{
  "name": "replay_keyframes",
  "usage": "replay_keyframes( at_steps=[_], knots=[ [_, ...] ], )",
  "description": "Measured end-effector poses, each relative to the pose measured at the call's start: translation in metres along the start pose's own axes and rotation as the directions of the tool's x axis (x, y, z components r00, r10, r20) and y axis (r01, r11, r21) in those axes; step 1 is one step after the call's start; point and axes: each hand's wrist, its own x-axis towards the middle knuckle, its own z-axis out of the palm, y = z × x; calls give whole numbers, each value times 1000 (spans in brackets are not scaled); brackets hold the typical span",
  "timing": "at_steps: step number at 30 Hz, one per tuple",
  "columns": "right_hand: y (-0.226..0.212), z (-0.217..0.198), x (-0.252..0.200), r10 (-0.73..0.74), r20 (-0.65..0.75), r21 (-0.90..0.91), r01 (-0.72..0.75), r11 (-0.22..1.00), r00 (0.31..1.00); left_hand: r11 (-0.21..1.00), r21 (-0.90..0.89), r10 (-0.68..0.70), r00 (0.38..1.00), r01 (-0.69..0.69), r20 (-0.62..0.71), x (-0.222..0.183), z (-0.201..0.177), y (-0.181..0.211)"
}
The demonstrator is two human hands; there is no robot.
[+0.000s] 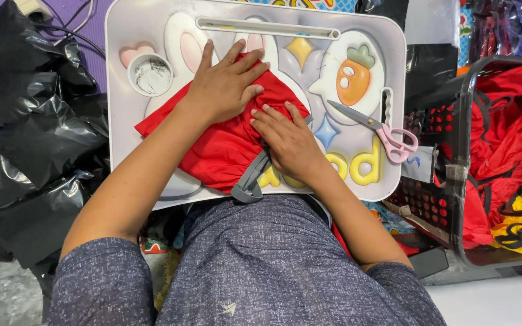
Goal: Trim, fold, and pack a red fabric item into a plastic bag
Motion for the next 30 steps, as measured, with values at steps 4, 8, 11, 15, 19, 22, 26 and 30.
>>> replay_keyframes(
  at_steps=[4,8,11,15,19,22,26,30],
  knots=[
    [0,-6,-3,2,96,50,-7,999,995,994,109,10,996,0,-84,-2,14,-13],
    [-1,-10,-5,-20,131,84,9,996,991,991,131,30,982,-6,-185,-7,19,-15],
    [-2,-8,-5,-24,92,68,18,998,996,985,168,-13,985,42,-172,-6,22,-11],
    [0,-1,-7,-13,82,63,7,998,997,998,58,47,972,-35,-228,-10,-16,27],
    [0,-2,-8,-39,58,5,39,999,998,994,64,98,987,-91,-124,-24,6,25],
    [-1,-3,-8,-28,68,17,27,999,997,995,95,30,996,-22,-79,-28,15,20],
    [4,-3,-14,14,115,269,-45,962,993,1000,22,3,1000,-3,-27,-28,11,21],
    [11,1,-14,127,-324,588,94,803,937,999,-38,-4,998,2,-58,-26,15,19]
  ],
)
